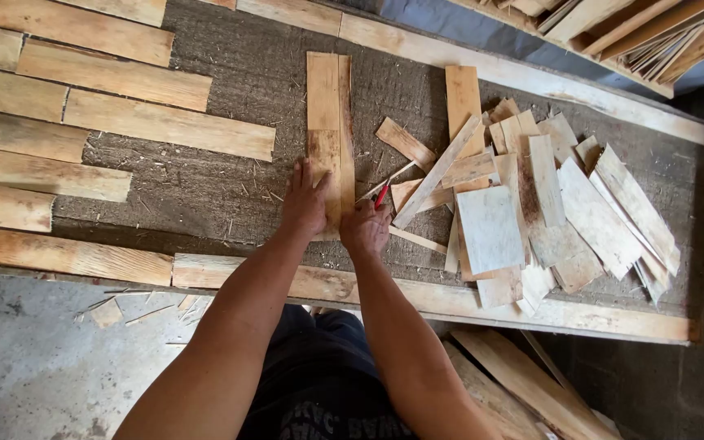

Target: Selecting, measuring, cutting, and arranging thin wood strips onto a flat surface to create a tiled pattern.

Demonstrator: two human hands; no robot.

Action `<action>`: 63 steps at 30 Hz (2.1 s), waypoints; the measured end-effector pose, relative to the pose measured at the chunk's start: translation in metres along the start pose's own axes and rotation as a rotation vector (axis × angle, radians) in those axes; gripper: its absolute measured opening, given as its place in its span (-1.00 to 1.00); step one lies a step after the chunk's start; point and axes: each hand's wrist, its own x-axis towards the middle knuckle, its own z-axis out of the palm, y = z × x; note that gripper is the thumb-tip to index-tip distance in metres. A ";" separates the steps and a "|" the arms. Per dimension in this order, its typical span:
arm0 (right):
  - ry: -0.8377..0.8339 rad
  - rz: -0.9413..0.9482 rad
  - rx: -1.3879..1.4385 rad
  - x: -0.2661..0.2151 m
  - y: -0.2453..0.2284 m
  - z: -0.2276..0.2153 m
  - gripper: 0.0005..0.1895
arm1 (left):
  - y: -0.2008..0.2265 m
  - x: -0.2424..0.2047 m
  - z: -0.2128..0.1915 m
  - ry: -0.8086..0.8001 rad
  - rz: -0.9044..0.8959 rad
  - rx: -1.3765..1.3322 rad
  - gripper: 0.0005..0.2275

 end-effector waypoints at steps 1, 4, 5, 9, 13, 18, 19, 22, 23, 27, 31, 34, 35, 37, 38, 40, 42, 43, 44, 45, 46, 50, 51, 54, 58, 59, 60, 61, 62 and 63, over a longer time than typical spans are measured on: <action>0.002 -0.008 0.002 0.001 -0.002 0.001 -0.62 | 0.000 0.001 0.000 0.007 -0.004 0.000 -0.14; 0.019 0.043 0.022 0.005 0.000 0.008 -0.63 | 0.002 0.000 0.001 -0.007 -0.025 -0.020 -0.20; 0.022 0.055 0.112 0.008 0.003 0.013 -0.67 | 0.002 -0.001 0.002 0.009 -0.018 -0.010 -0.22; -0.118 0.128 0.210 0.014 0.008 0.019 -0.78 | -0.023 0.036 0.071 0.213 0.038 0.104 -0.20; 0.095 -0.056 0.250 0.009 0.055 0.024 -0.74 | 0.015 -0.013 -0.032 -0.097 -0.051 -0.053 -0.13; 0.129 0.022 0.234 -0.002 0.109 -0.015 -0.73 | -0.006 0.012 0.042 0.187 0.006 0.078 -0.20; 0.127 0.021 0.233 -0.002 0.120 -0.014 -0.73 | -0.007 0.008 0.050 0.187 0.004 0.077 -0.20; 0.282 -0.162 0.329 -0.001 0.134 -0.026 -0.67 | 0.009 -0.017 0.037 0.468 0.038 0.251 -0.33; 0.248 -0.104 0.248 -0.006 0.128 -0.038 -0.65 | 0.024 -0.036 0.012 0.383 -0.067 0.014 -0.30; 0.278 -0.208 0.046 -0.005 0.151 -0.033 -0.58 | 0.058 -0.060 -0.016 0.294 -0.395 -0.258 -0.14; 0.252 -0.211 0.014 -0.003 0.163 -0.025 -0.49 | 0.061 -0.060 0.001 0.365 -0.375 -0.215 -0.02; 0.201 -0.187 -0.003 -0.008 0.164 -0.030 -0.44 | 0.066 -0.056 0.007 0.369 -0.457 -0.196 -0.04; 0.179 -0.140 -0.024 -0.008 0.167 -0.030 -0.50 | 0.067 -0.054 0.010 0.373 -0.481 -0.242 -0.01; 0.150 -0.107 -0.046 -0.003 0.174 -0.028 -0.54 | 0.068 -0.050 0.020 0.383 -0.519 -0.289 0.03; 0.152 -0.102 -0.105 0.001 0.178 -0.026 -0.49 | 0.068 -0.049 0.027 0.465 -0.503 -0.336 0.02; 0.139 -0.114 -0.167 -0.002 0.174 -0.039 -0.42 | 0.074 -0.049 0.027 0.548 -0.509 -0.379 0.02; 0.138 -0.155 -0.171 -0.020 0.158 -0.064 -0.41 | 0.079 -0.056 0.017 0.612 -0.511 -0.346 0.05; 0.123 -0.170 -0.173 -0.017 0.168 -0.056 -0.41 | 0.080 -0.059 0.021 0.612 -0.533 -0.343 0.05; 0.184 -0.210 -0.181 -0.015 0.179 -0.049 -0.44 | 0.081 -0.062 0.024 0.625 -0.514 -0.367 -0.01; 0.250 -0.250 -0.185 -0.009 0.187 -0.042 -0.47 | 0.082 -0.061 0.025 0.644 -0.490 -0.390 -0.06; 0.240 -0.266 -0.184 -0.006 0.185 -0.043 -0.47 | 0.077 -0.051 0.039 0.649 -0.508 -0.388 -0.06; 0.309 -0.329 -0.157 -0.017 0.170 -0.060 -0.43 | 0.068 -0.039 0.076 0.770 -0.497 -0.333 -0.42; 0.341 -0.324 -0.159 -0.022 0.162 -0.069 -0.38 | 0.068 -0.039 0.078 0.736 -0.503 -0.364 -0.50; 0.287 -0.254 -0.079 -0.022 0.157 -0.073 -0.39 | 0.069 -0.051 0.059 0.560 -0.425 -0.388 -0.51; 0.325 -0.330 -0.096 -0.020 0.157 -0.069 -0.44 | 0.071 -0.057 0.054 0.636 -0.377 -0.156 -0.47; 0.389 -0.429 -0.099 -0.019 0.159 -0.068 -0.43 | 0.076 -0.065 0.038 0.661 -0.378 -0.218 -0.45; 0.453 -0.528 -0.103 -0.018 0.161 -0.067 -0.42 | 0.080 -0.073 0.022 0.685 -0.378 -0.281 -0.44; 0.458 -0.523 -0.109 -0.019 0.157 -0.068 -0.42 | 0.074 -0.062 0.039 0.684 -0.370 -0.287 -0.44; 0.444 -0.531 -0.093 -0.020 0.152 -0.068 -0.43 | 0.069 -0.052 0.055 0.682 -0.387 -0.303 -0.52; 0.428 -0.541 -0.076 -0.021 0.147 -0.068 -0.44 | 0.063 -0.042 0.071 0.680 -0.405 -0.317 -0.60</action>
